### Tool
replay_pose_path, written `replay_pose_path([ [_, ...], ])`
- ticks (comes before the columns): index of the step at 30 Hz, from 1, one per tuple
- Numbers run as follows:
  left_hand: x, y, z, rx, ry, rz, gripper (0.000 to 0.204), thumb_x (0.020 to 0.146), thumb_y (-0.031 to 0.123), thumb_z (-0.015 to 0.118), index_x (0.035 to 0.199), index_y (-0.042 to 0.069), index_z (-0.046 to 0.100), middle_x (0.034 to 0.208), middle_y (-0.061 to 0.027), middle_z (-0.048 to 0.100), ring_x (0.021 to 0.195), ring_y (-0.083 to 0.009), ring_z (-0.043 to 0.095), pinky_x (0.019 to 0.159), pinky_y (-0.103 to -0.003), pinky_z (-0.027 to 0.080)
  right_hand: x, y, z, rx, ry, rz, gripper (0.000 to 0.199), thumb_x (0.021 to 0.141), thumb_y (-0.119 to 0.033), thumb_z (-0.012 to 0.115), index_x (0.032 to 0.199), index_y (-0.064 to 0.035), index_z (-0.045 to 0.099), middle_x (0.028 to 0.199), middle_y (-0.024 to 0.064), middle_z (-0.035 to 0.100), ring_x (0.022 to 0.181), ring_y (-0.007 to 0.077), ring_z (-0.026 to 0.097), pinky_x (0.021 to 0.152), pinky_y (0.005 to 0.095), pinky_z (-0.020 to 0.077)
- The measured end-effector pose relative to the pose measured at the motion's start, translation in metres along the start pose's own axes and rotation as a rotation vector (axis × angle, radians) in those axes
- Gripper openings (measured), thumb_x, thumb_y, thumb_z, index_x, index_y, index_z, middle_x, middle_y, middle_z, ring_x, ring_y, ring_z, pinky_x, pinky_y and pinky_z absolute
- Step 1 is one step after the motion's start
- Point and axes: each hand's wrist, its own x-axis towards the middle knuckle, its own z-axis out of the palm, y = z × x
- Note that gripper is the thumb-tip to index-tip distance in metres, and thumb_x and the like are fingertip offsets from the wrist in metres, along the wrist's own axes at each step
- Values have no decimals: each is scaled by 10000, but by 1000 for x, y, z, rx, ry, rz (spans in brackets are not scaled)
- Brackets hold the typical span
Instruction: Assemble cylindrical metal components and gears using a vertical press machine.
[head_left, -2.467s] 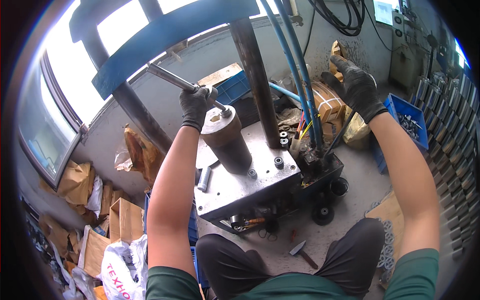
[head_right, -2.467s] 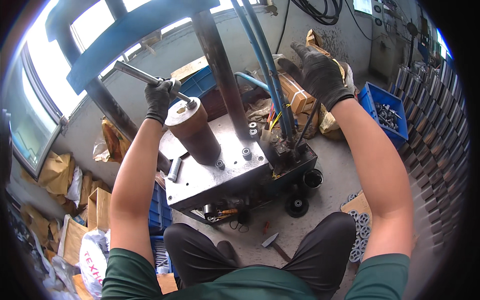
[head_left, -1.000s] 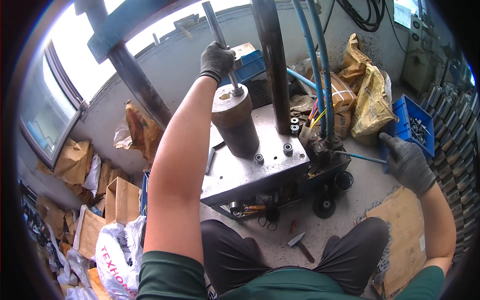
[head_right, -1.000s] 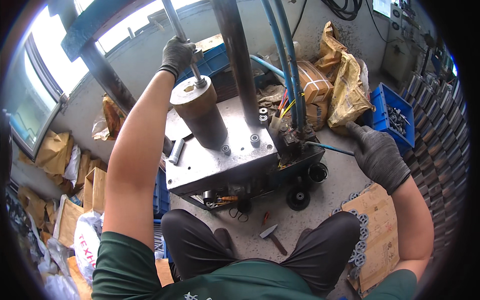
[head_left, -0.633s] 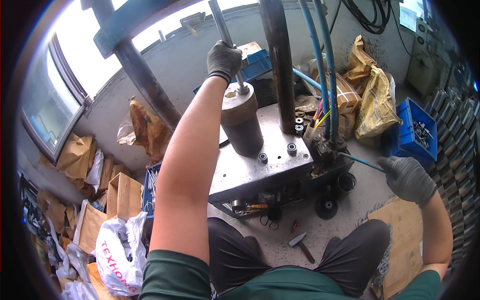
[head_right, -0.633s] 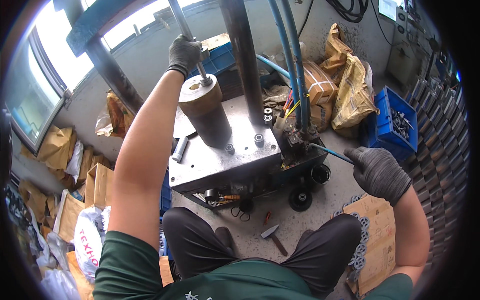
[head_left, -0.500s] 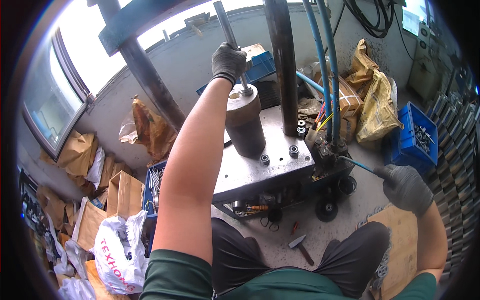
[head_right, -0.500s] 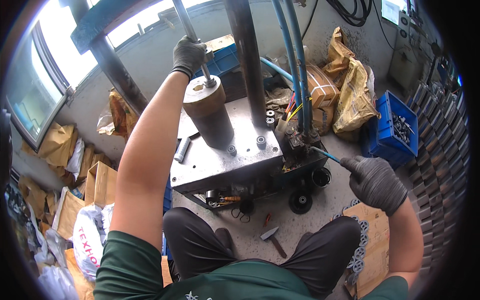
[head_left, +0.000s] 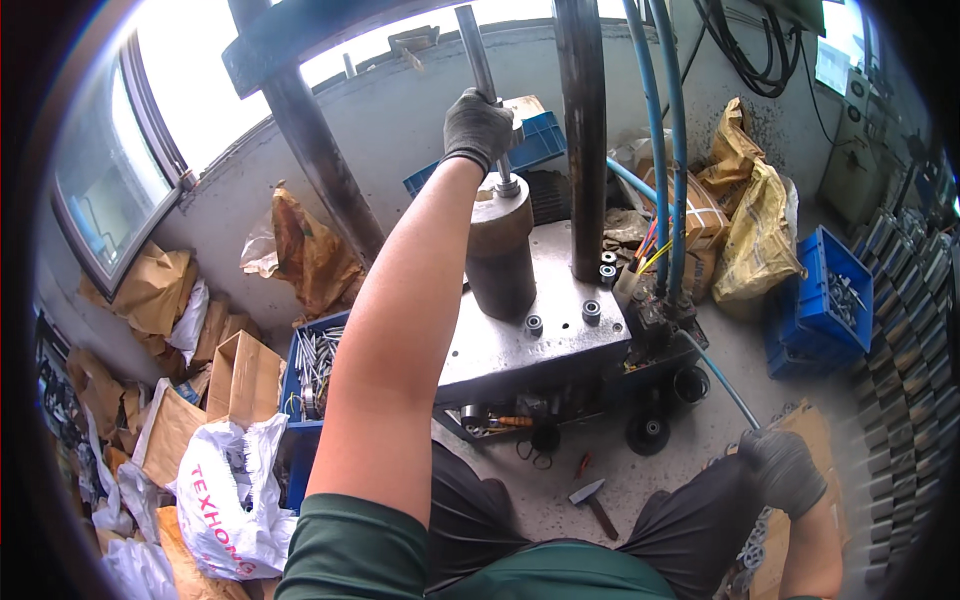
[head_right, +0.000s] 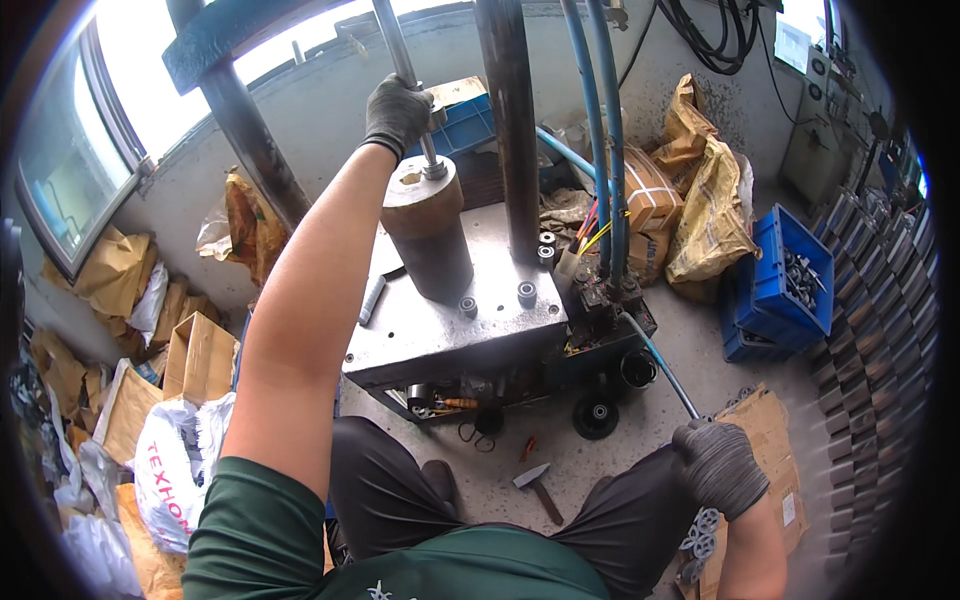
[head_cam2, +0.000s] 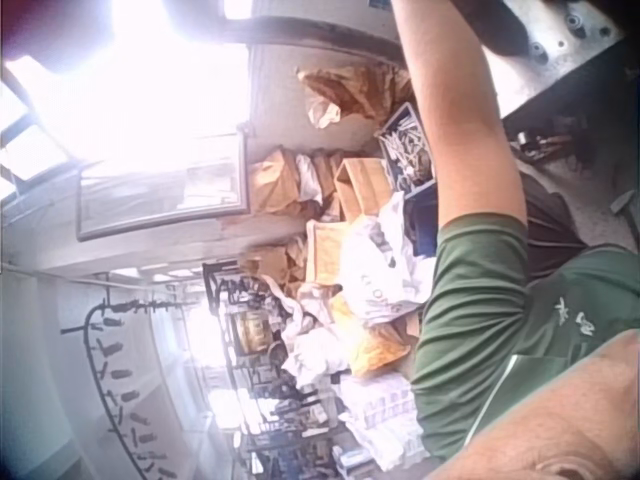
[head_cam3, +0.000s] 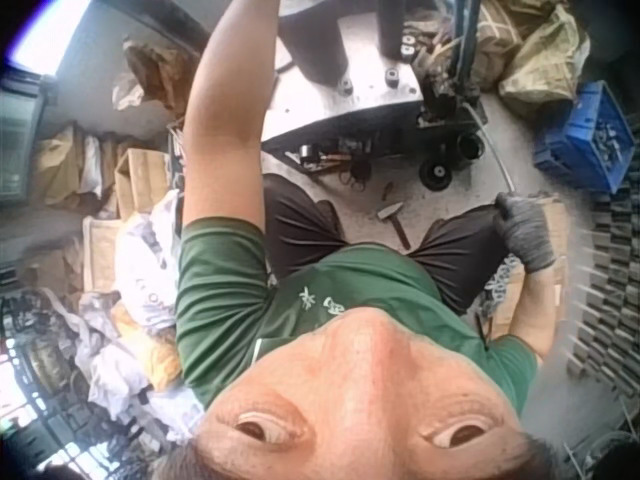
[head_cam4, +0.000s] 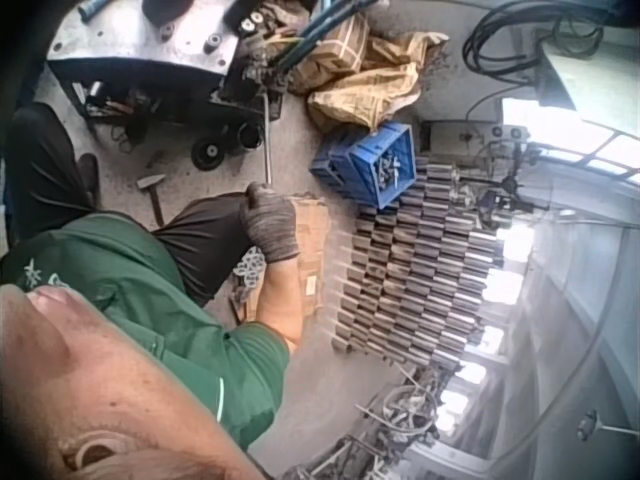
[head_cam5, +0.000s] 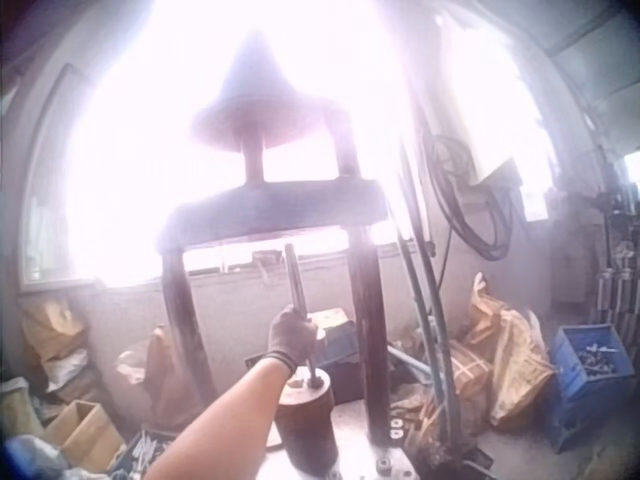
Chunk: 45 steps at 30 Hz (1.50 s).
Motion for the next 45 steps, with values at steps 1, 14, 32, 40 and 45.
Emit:
replay_pose_path([
  [1,1,-2,1,1,-1,-1,281,906,222,703,1117,37,726,1034,-225,783,1022,-357,772,936,-426,610,0,-1,0,9,2,6,155,774,-196,703,827,-53,729,818,180,687,816,397,702,774,500,563],
  [14,7,-9,6,-12,-21,-17,317,889,241,716,1139,46,731,1065,-226,781,1050,-367,764,961,-442,602,25,-3,-38,131,118,-5,292,820,-167,701,1074,-40,773,897,189,726,810,387,721,783,474,573],
  [32,1,-5,5,28,-21,-6,314,913,272,710,1138,55,746,1057,-205,790,1035,-346,772,960,-426,603,90,6,-65,47,685,-210,158,949,-30,660,1107,-25,654,956,213,679,856,404,690,766,466,551],
  [40,0,-4,5,16,-19,-5,337,906,286,731,1162,65,743,1082,-191,792,1065,-333,767,974,-426,599,204,28,-115,116,986,-130,239,983,-59,649,1215,-20,687,984,200,722,880,370,726,807,428,590],
  [45,4,-10,3,6,-26,-23,329,908,277,724,1159,65,745,1082,-190,793,1063,-327,769,979,-422,596,184,37,-99,-31,918,-259,289,968,-42,670,1254,-3,683,1006,206,731,891,351,739,807,426,597],
])
